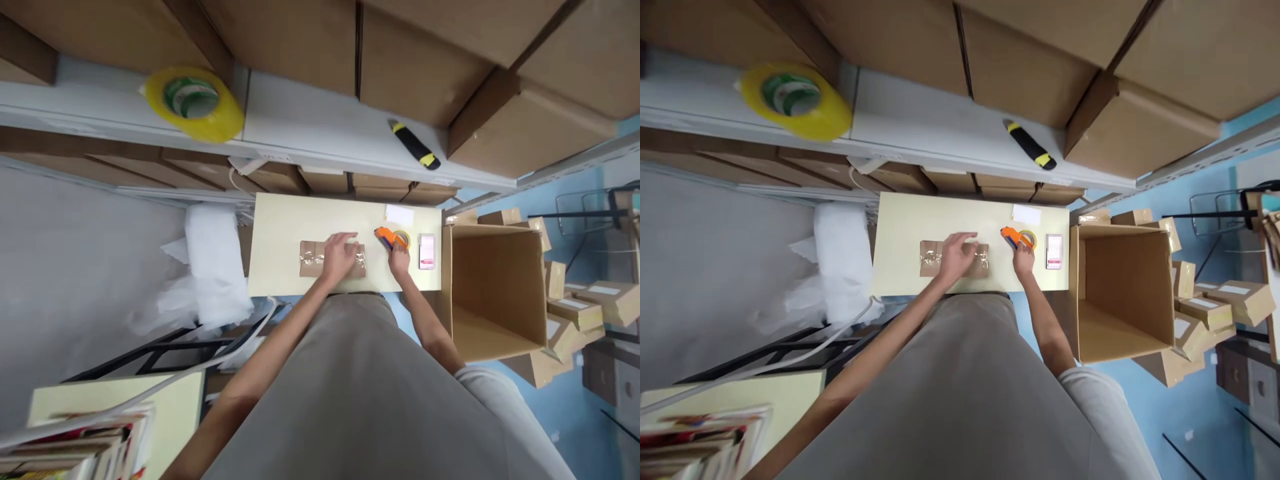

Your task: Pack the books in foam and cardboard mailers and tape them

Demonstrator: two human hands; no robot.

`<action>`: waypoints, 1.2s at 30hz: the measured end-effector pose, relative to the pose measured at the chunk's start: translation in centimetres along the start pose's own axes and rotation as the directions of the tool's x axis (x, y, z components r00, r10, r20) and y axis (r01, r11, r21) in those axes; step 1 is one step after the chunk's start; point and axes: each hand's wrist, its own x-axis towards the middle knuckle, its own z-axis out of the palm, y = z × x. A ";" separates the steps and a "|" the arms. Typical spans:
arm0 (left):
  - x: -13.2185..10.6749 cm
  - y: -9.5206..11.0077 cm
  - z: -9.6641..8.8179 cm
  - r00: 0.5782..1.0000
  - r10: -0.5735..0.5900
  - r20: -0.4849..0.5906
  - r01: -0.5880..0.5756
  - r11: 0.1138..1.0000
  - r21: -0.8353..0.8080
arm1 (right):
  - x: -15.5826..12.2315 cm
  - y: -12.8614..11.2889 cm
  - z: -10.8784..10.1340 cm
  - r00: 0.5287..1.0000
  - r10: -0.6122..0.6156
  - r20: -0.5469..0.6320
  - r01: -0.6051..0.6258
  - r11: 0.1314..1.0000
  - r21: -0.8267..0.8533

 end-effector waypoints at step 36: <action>-4.4 -12.0 -7.6 0.852 -0.524 -0.019 0.514 0.842 -0.163 | -3.9 -11.2 -4.1 0.941 -0.307 -0.141 0.322 0.942 0.099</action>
